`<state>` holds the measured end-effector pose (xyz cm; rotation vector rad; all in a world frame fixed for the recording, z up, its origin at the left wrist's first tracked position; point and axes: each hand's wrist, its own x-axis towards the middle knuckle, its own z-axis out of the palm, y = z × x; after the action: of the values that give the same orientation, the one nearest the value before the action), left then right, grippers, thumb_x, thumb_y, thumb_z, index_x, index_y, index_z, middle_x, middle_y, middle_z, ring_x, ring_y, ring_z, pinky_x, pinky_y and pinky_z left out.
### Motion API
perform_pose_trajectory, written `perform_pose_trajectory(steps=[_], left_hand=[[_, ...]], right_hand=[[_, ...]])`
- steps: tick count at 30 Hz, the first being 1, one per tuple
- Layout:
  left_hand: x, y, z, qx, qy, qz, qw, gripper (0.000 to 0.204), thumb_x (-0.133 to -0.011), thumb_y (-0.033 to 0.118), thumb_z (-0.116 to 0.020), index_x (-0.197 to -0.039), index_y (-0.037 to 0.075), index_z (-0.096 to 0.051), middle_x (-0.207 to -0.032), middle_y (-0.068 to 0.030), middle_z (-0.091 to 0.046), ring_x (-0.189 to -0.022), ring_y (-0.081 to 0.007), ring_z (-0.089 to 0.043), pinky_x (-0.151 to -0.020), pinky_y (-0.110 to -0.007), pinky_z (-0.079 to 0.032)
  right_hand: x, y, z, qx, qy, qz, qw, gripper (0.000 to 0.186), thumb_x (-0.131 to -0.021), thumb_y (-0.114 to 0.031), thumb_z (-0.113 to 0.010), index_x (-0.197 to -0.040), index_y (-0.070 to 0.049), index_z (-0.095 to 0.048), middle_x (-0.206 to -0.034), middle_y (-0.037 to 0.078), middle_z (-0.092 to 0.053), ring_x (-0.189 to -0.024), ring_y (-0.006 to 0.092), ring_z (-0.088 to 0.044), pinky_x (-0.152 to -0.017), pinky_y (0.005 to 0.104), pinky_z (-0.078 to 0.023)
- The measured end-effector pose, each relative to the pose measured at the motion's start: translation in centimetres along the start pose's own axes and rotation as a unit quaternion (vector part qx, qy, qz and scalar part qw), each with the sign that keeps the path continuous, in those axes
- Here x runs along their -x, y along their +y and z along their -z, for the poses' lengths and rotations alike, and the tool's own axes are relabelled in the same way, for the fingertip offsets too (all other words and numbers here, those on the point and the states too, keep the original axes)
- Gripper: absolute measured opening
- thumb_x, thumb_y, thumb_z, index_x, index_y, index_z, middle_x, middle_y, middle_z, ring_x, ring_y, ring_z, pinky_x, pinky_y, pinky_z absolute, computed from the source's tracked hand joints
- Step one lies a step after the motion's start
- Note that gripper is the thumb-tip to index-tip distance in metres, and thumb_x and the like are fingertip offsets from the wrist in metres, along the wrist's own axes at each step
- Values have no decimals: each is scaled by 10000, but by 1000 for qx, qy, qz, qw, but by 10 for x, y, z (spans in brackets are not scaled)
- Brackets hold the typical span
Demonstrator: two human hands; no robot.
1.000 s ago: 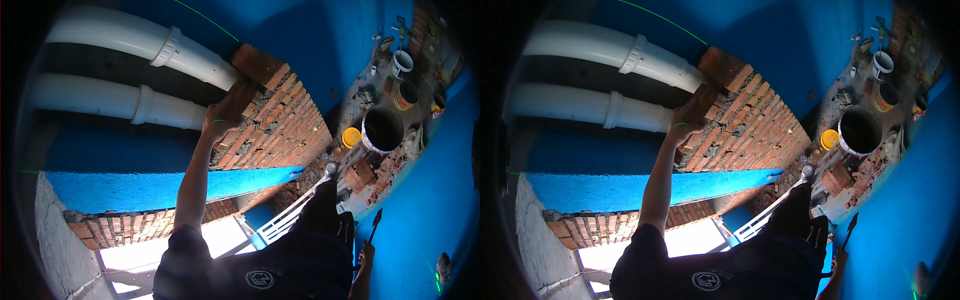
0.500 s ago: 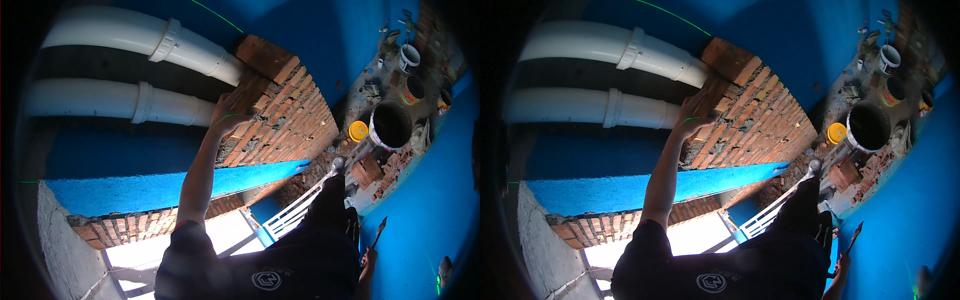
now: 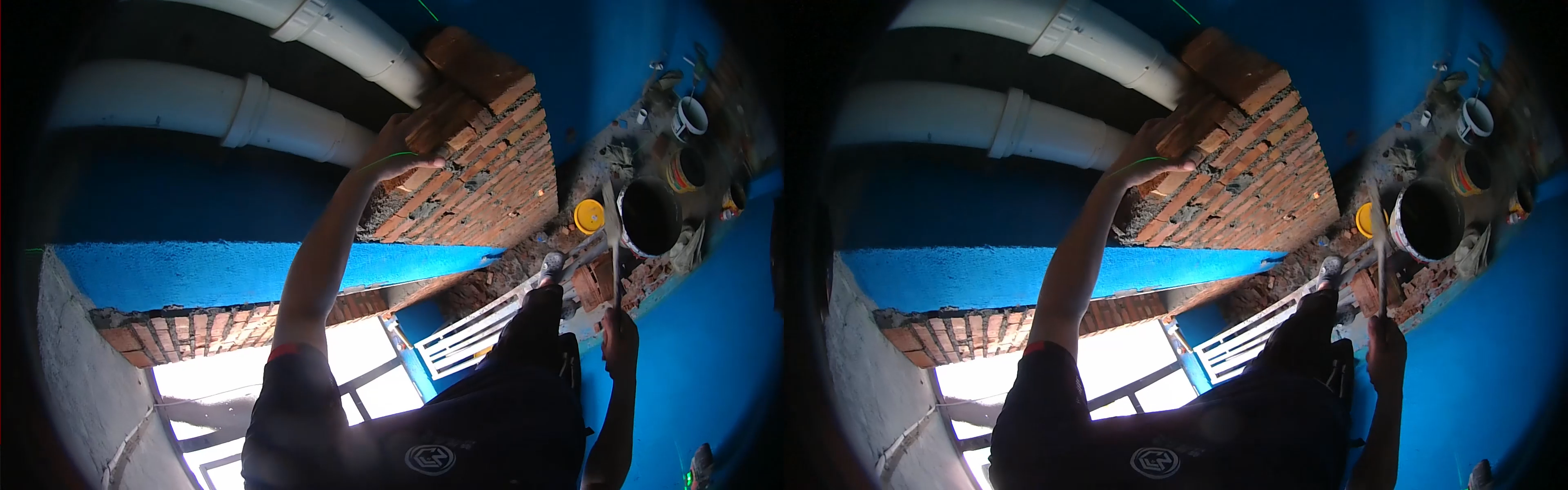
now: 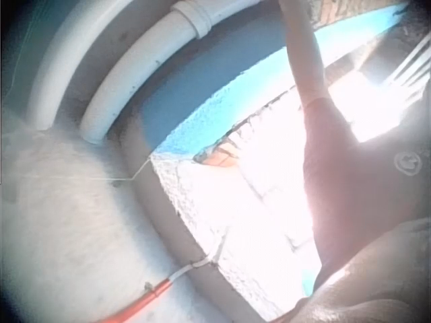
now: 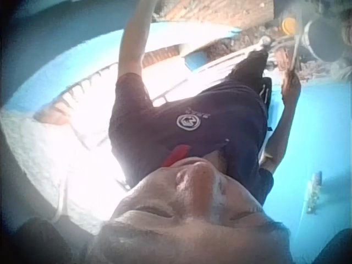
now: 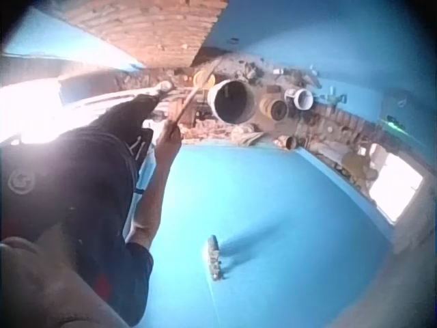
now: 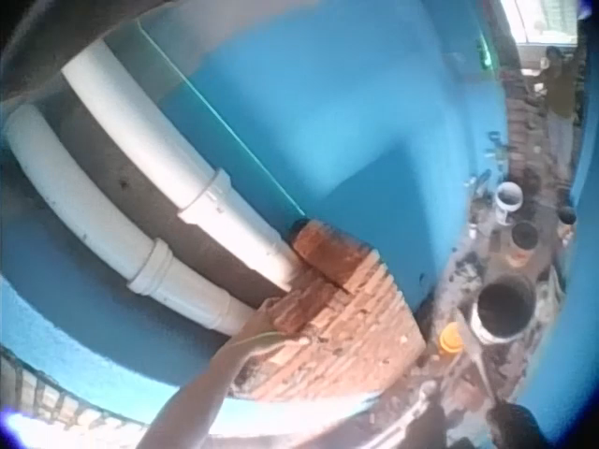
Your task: The person applies mortar to a brick wall using a trowel and a hawk, then places a brick on the mortar and taps it into place.
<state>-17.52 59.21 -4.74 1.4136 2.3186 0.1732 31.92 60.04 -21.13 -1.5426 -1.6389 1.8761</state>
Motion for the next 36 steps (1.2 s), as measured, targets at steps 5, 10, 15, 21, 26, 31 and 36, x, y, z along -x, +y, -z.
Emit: perform_pose_trajectory(steps=[5,10,15,21,26,31,36], left_hand=[[10,-38,5,57,14,11,998,1052,-623,592,-746,-1432,135,-253,-1441,-162,-303,-1336,-318,-281,-1090,-452,-280],[8,-52,2,103,-13,-69,992,972,-714,525,-704,-1450,140,-199,-1486,-140,-226,-1359,-318,-238,-1101,-447,-244],[11,-55,1,102,-12,-11,995,919,-733,527,-692,-1434,135,-246,-1457,-145,-297,-1331,-337,-300,-1085,-440,-269],[13,-52,-3,146,-25,-16,989,951,-723,524,-707,-1427,83,-244,-1423,-188,-341,-1317,-328,-327,-1077,-425,-281],[12,-63,-10,201,-10,-75,977,981,-725,536,-701,-1433,63,-214,-1433,-193,-319,-1325,-328,-307,-1077,-428,-278],[12,-75,-13,228,-14,-58,972,991,-722,550,-693,-1435,67,-202,-1447,-197,-286,-1327,-346,-300,-1072,-449,-287],[9,-68,-8,213,-24,-59,975,976,-726,522,-698,-1442,92,-193,-1461,-175,-268,-1347,-330,-264,-1082,-455,-266]], right_hand=[[27,-125,-33,-132,-138,129,973,381,-943,-205,-439,-1273,-15,-433,-597,38,-463,-502,117,-444,-449,278,-358],[15,-144,-58,76,-101,305,944,501,-916,-124,-477,-1395,-83,-334,-663,97,-547,-533,152,-544,-449,267,-445],[-2,-198,-115,179,-82,408,891,534,-880,-49,-514,-1388,-85,-351,-734,132,-552,-587,175,-551,-501,307,-478],[-57,-220,-160,212,-63,371,902,504,-888,-53,-507,-1374,-77,-372,-709,117,-543,-596,191,-559,-512,305,-484],[-49,-224,-167,151,-36,432,888,383,-901,-51,-502,-1282,-57,-467,-751,110,-592,-595,136,-577,-483,252,-478],[-54,-236,-163,155,-80,377,910,330,-918,-97,-506,-1246,-59,-498,-743,102,-602,-558,133,-569,-452,251,-468],[-59,-227,-164,149,-100,314,932,311,-918,-88,-511,-1228,-52,-504,-731,124,-607,-625,175,-623,-529,284,-493]])
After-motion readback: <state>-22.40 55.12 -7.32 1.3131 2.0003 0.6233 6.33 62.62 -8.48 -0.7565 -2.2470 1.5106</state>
